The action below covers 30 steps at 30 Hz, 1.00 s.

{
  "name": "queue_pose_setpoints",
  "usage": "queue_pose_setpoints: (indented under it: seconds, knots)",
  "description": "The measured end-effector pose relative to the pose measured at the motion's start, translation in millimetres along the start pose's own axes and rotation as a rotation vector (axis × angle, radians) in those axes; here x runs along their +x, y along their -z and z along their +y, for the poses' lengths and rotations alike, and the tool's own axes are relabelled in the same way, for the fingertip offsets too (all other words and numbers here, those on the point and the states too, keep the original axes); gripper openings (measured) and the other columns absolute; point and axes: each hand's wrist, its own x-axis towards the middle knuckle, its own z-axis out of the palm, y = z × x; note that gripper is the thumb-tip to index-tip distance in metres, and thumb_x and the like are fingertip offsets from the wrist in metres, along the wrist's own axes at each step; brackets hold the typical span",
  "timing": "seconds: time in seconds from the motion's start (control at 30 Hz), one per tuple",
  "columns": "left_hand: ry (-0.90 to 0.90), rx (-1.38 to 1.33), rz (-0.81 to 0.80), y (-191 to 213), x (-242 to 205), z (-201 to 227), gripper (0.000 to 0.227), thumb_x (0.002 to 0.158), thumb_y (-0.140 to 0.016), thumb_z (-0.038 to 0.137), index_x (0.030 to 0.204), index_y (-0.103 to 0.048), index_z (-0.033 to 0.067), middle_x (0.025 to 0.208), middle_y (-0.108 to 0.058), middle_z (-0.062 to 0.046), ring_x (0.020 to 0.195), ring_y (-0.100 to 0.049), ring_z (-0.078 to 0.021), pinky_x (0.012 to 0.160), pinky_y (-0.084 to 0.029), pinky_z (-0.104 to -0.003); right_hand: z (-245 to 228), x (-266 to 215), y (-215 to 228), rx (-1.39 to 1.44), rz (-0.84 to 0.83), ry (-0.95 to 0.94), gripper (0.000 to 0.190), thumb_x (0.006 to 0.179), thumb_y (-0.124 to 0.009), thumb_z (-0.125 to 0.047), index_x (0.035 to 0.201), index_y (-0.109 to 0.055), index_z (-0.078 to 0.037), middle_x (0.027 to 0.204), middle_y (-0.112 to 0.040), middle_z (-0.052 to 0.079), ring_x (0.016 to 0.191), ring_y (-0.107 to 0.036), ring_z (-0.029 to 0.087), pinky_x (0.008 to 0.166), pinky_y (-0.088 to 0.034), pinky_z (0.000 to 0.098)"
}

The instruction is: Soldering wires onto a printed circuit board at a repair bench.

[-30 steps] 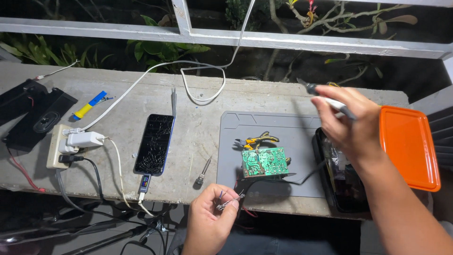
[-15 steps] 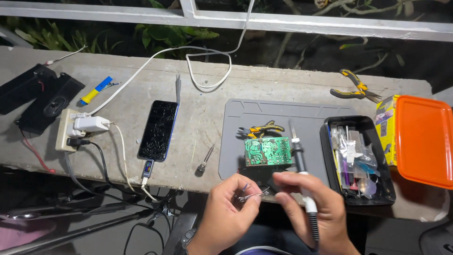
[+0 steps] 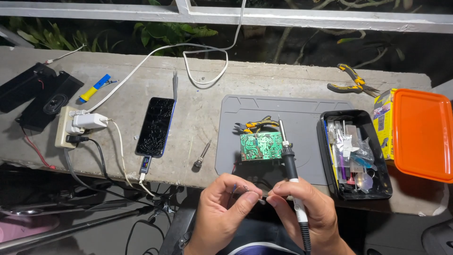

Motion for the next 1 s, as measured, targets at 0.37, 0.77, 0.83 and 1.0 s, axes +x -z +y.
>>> queue_pose_setpoints:
  seconds: [0.37,0.77,0.83,1.0]
  knots:
    - [0.081,0.302,0.131,32,16,-7,0.006,0.100,-0.089,0.013,0.101,-0.083,0.0116,0.087,-0.072,0.004,0.078,-0.063,-0.0066,0.065,-0.052,-0.024,10,21,31,-0.108,0.103,-0.073,0.020,0.101,-0.081,0.000,0.119,-0.075,-0.003,0.102,-0.083,0.013,0.091,-0.082,0.018,0.093,-0.065,0.0273]
    - [0.079,0.276,0.125,45,80,-3,0.011,0.107,-0.079,0.019,0.103,-0.079,0.0085,0.085,-0.078,-0.001,0.080,-0.071,-0.0112,0.078,-0.059,-0.028,46,6,90,0.199,0.355,-0.364,0.078,0.107,-0.080,-0.048,0.166,-0.056,-0.001,0.113,-0.079,0.022,0.096,-0.085,0.029,0.094,-0.075,0.0346]
    - [0.097,0.241,0.100,47,86,-9,0.011,0.108,-0.078,0.018,0.103,-0.078,0.0081,0.083,-0.076,-0.002,0.078,-0.070,-0.0120,0.076,-0.059,-0.028,44,2,90,-0.080,0.349,-0.416,0.049,0.116,-0.060,-0.007,0.163,-0.052,0.003,0.111,-0.073,0.023,0.101,-0.077,0.026,0.104,-0.067,0.0312]
    - [0.197,0.147,0.146,53,90,-30,0.008,0.103,-0.084,0.007,0.109,-0.080,0.0063,0.093,-0.071,-0.002,0.086,-0.064,-0.0105,0.070,-0.056,-0.026,79,0,111,0.307,0.260,-0.355,0.042,0.122,-0.069,-0.032,0.154,-0.064,-0.006,0.090,-0.074,0.008,0.081,-0.076,0.021,0.112,-0.074,0.0422]
